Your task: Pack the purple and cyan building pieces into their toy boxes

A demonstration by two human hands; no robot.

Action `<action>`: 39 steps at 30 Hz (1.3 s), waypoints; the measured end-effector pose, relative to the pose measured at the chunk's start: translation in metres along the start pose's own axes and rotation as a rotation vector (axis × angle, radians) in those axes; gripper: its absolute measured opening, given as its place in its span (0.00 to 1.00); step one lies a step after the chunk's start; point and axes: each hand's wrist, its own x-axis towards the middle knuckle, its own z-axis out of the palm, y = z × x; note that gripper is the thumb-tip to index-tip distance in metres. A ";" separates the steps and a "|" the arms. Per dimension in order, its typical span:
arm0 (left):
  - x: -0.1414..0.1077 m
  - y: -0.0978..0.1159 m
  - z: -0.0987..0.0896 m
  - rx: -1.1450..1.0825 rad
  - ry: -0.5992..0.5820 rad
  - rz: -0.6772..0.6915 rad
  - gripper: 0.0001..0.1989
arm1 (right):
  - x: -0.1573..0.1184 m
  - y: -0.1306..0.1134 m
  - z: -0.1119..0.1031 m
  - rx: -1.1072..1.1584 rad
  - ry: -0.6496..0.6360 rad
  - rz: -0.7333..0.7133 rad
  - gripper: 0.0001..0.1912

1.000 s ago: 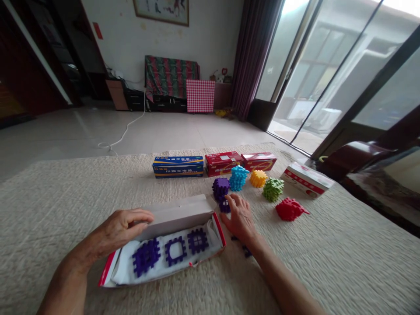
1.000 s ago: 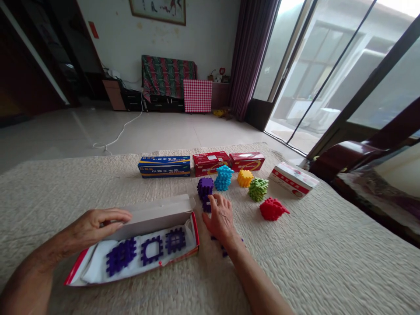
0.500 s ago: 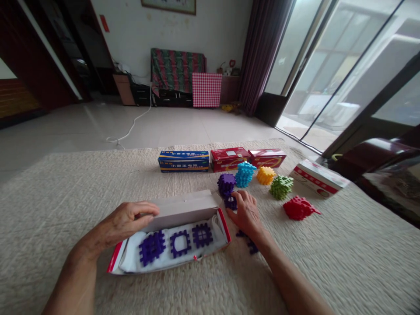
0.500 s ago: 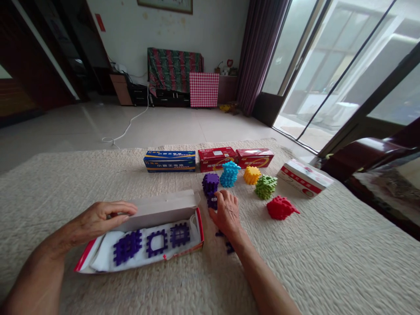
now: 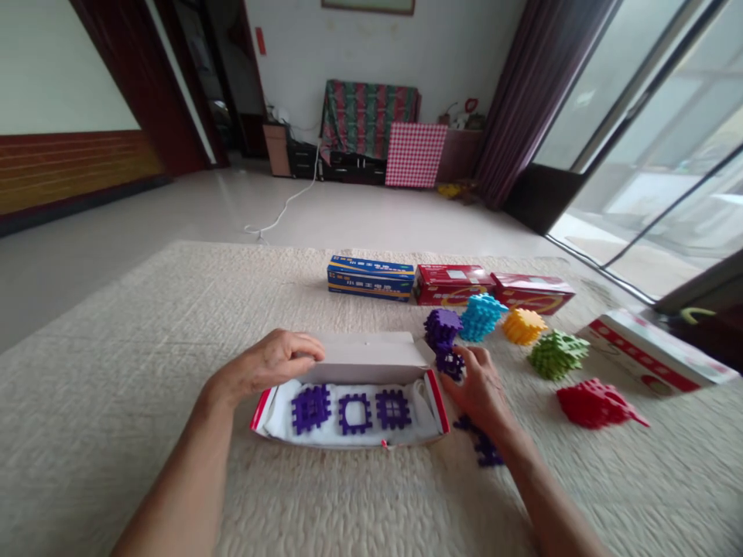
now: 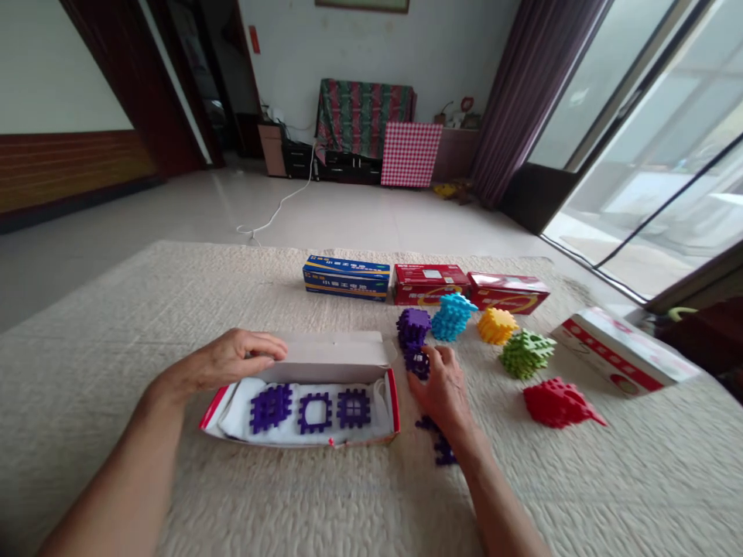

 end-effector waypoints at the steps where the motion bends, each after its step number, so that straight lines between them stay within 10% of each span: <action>1: -0.001 0.000 0.000 -0.008 0.006 0.005 0.15 | 0.000 0.002 0.001 0.007 -0.004 0.005 0.23; 8: -0.004 -0.001 0.000 -0.005 0.053 0.049 0.14 | 0.002 0.011 0.002 -0.020 -0.024 0.035 0.23; 15: -0.005 -0.003 0.000 0.007 0.052 0.091 0.14 | 0.015 -0.044 -0.072 0.086 0.131 -0.079 0.24; 21: -0.004 -0.007 0.002 -0.002 0.067 0.078 0.14 | 0.017 -0.144 -0.083 0.292 -0.461 -0.338 0.22; 26: -0.004 -0.004 0.001 0.011 0.065 0.073 0.15 | 0.019 -0.168 -0.055 0.229 -0.675 -0.407 0.21; 33: -0.004 -0.003 0.000 0.020 0.068 0.051 0.15 | 0.014 -0.166 -0.050 0.281 -0.616 -0.399 0.24; 39: -0.003 -0.002 0.000 0.020 0.046 0.077 0.15 | 0.036 -0.116 -0.072 0.344 -0.225 -0.294 0.07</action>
